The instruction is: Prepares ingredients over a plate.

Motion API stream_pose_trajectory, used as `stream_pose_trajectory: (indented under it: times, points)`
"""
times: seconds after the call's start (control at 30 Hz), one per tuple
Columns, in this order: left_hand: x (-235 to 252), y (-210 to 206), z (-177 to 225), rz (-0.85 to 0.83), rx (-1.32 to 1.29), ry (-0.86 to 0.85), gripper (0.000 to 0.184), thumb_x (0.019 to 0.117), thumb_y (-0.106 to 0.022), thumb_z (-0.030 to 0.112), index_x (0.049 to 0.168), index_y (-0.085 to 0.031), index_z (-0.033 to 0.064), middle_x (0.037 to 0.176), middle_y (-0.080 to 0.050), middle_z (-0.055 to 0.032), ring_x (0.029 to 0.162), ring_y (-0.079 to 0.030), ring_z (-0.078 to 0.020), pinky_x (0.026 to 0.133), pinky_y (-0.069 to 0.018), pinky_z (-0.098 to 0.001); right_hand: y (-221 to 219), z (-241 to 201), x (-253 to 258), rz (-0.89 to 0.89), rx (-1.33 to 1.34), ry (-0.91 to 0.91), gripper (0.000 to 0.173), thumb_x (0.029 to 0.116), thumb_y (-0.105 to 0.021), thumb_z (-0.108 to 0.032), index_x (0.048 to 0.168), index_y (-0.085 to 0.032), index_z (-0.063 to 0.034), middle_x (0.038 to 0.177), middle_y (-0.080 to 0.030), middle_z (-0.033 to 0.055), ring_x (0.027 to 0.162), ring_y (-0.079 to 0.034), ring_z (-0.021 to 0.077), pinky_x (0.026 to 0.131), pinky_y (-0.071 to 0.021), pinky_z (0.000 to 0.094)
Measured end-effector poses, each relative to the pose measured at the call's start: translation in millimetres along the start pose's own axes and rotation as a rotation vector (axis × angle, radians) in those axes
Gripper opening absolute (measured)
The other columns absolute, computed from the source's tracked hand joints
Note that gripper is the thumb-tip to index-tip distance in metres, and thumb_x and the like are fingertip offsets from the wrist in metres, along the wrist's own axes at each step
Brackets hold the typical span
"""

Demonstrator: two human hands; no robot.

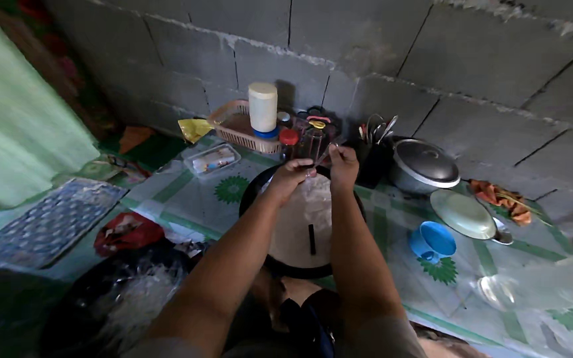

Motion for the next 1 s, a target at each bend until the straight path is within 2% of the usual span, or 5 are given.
stream_pose_trajectory:
  times: [0.13, 0.27, 0.43, 0.7, 1.0]
  points:
    - [5.7, 6.5, -4.9, 0.056, 0.024, -0.023, 0.026, 0.1018, -0.064, 0.02, 0.12, -0.07, 0.0021, 0.106, -0.072, -0.0076, 0.097, -0.066, -0.0139, 0.089, -0.0544, -0.0334, -4.6, -6.2, -7.4, -0.004, -0.005, 0.142, 0.017, 0.094, -0.071, -0.011, 0.106, -0.07, 0.0014, 0.107, -0.065, 0.0124, 0.104, -0.062, 0.0173, 0.09, -0.0548, 0.0323]
    - [5.9, 19.2, -7.9, 0.236, -0.275, 0.033, 0.03, 0.1078, -0.053, 0.027, 0.125, -0.062, 0.0039, 0.109, -0.07, -0.0047, 0.096, -0.065, -0.0123, 0.088, -0.054, -0.0318, -16.5, -24.8, -21.4, -0.094, -0.334, 0.312, 0.07, 0.0875, -0.075, -0.018, 0.146, -0.044, 0.0057, 0.148, -0.046, 0.0293, 0.133, -0.049, 0.0387, 0.108, -0.0449, 0.0524]
    - [9.3, 26.8, -17.9, 0.267, -0.465, 0.023, 0.03, 0.1078, -0.052, 0.031, 0.124, -0.06, 0.0081, 0.096, -0.064, -0.0023, 0.081, -0.062, -0.0104, 0.076, -0.0541, -0.0292, -59.6, -38.9, -56.4, -0.341, -0.826, 0.575, 0.013, 0.0884, -0.076, -0.022, 0.098, -0.077, -0.0142, 0.144, -0.056, 0.0153, 0.128, -0.053, 0.0416, 0.103, -0.0371, 0.0662]
    - [6.7, 19.4, -14.8, 0.235, -0.478, 0.041, 0.028, 0.1098, -0.047, 0.027, 0.126, -0.061, 0.0092, 0.101, -0.066, -0.0039, 0.088, -0.063, -0.012, 0.08, -0.0542, -0.0325, -69.8, -39.6, -65.6, -0.257, -0.968, 0.786, 0.013, 0.0907, -0.069, -0.022, 0.096, -0.08, -0.0161, 0.134, -0.065, 0.0091, 0.121, -0.059, 0.0342, 0.102, -0.0382, 0.0601]
    - [2.0, 20.6, -2.0, 0.229, 0.069, -0.069, 0.021, 0.101, -0.066, 0.022, 0.113, -0.072, 0.0059, 0.107, -0.07, -0.0069, 0.094, -0.063, -0.0151, 0.086, -0.0515, -0.0372, -37.2, -19.9, -34.0, -0.32, -0.726, 0.06, 0.014, 0.0912, -0.073, -0.019, 0.09, -0.077, -0.0061, 0.141, -0.059, 0.011, 0.133, -0.048, 0.0395, 0.102, -0.0345, 0.0698]
Point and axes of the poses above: each hand's wrist, its own x-axis towards the middle knuckle, its own y-axis out of the back of the hand, z = x × y, the point moved 6 cm from there along x, towards the middle knuckle
